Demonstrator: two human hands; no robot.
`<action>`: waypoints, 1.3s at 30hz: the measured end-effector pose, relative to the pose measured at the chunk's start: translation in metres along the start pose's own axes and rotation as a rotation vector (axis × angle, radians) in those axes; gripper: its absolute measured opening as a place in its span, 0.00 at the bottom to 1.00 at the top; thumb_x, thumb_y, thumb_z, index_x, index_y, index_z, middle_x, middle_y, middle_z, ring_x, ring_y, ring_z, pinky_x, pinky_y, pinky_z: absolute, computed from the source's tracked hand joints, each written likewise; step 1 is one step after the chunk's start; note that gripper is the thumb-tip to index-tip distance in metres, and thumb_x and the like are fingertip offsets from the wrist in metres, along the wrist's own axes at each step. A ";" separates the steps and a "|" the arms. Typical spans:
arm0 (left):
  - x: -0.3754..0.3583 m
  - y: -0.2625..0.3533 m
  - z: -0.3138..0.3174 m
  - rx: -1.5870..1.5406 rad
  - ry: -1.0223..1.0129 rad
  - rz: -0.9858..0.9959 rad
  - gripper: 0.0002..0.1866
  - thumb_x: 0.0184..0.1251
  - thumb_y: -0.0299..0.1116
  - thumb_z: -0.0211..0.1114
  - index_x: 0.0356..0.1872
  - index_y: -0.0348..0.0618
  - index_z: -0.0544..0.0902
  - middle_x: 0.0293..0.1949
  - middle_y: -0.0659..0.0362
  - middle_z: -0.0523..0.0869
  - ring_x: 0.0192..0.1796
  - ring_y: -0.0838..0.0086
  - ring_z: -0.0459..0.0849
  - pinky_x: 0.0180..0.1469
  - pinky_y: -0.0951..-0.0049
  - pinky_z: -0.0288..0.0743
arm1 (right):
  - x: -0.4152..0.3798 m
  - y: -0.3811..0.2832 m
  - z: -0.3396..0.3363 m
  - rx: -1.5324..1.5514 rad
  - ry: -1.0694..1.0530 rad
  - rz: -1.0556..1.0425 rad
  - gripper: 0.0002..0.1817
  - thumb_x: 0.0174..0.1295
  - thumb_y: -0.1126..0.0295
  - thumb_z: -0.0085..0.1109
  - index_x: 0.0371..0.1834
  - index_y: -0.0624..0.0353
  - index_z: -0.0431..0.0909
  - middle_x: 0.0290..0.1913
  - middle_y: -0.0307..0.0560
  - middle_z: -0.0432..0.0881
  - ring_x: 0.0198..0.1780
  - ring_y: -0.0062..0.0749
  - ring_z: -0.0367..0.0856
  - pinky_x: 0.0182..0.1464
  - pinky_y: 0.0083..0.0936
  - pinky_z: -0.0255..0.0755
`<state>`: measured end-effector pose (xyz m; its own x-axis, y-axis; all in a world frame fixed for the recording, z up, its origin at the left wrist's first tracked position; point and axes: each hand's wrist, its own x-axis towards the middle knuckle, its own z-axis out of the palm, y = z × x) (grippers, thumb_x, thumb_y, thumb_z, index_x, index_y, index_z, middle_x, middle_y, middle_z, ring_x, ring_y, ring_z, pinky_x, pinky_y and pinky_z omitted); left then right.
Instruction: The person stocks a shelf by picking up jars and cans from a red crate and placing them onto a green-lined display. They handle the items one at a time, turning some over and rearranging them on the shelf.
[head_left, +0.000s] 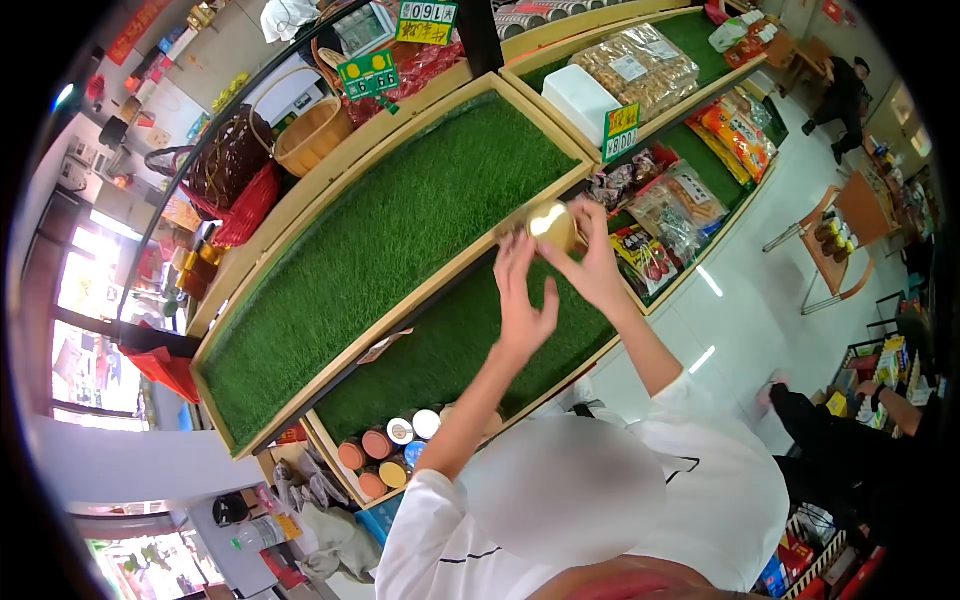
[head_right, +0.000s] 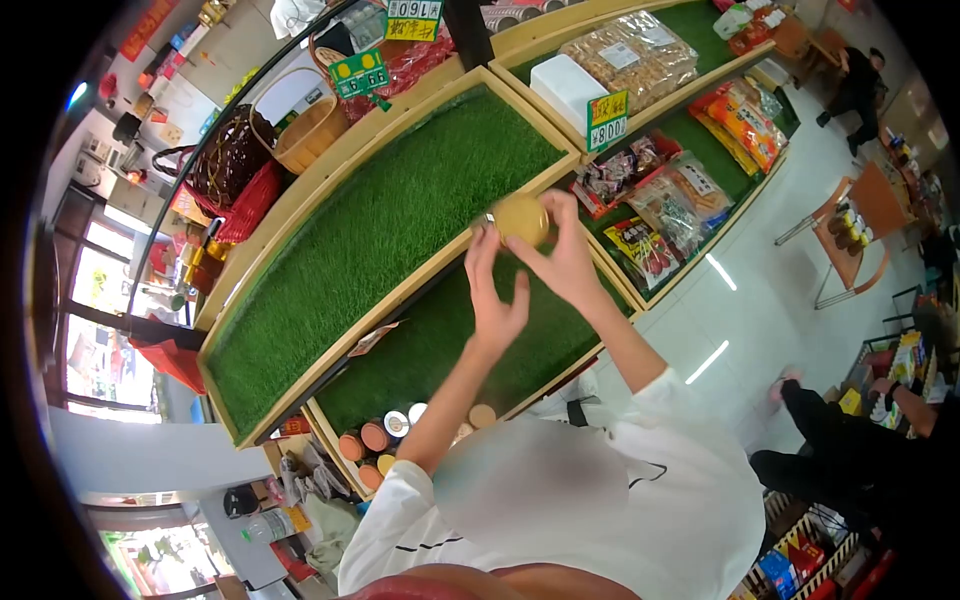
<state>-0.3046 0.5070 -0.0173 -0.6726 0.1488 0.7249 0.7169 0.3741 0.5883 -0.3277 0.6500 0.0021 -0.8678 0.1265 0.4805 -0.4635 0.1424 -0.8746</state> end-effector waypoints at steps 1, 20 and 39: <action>0.021 -0.013 0.006 0.032 0.013 0.018 0.41 0.55 0.15 0.64 0.75 0.38 0.64 0.73 0.44 0.68 0.78 0.48 0.60 0.77 0.53 0.56 | 0.024 0.008 -0.002 -0.031 -0.001 -0.003 0.36 0.59 0.67 0.76 0.62 0.61 0.60 0.54 0.51 0.75 0.57 0.35 0.79 0.55 0.30 0.75; 0.176 -0.190 0.076 -0.307 -0.125 -0.544 0.49 0.64 0.14 0.57 0.82 0.43 0.39 0.82 0.46 0.47 0.80 0.48 0.57 0.66 0.60 0.73 | 0.244 0.148 0.030 -0.382 0.032 -0.191 0.43 0.50 0.53 0.80 0.65 0.59 0.68 0.52 0.59 0.84 0.53 0.57 0.84 0.53 0.44 0.79; 0.133 -0.143 0.069 0.026 -0.104 -0.537 0.38 0.71 0.24 0.58 0.80 0.35 0.52 0.78 0.42 0.59 0.78 0.50 0.63 0.73 0.59 0.66 | 0.160 0.110 0.005 -0.282 0.056 -0.167 0.46 0.55 0.68 0.75 0.74 0.65 0.58 0.67 0.65 0.69 0.66 0.55 0.73 0.61 0.44 0.75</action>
<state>-0.5096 0.5362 -0.0297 -0.9585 0.0202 0.2844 0.2634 0.4444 0.8562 -0.5182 0.6808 -0.0181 -0.7690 0.1307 0.6257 -0.5243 0.4310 -0.7344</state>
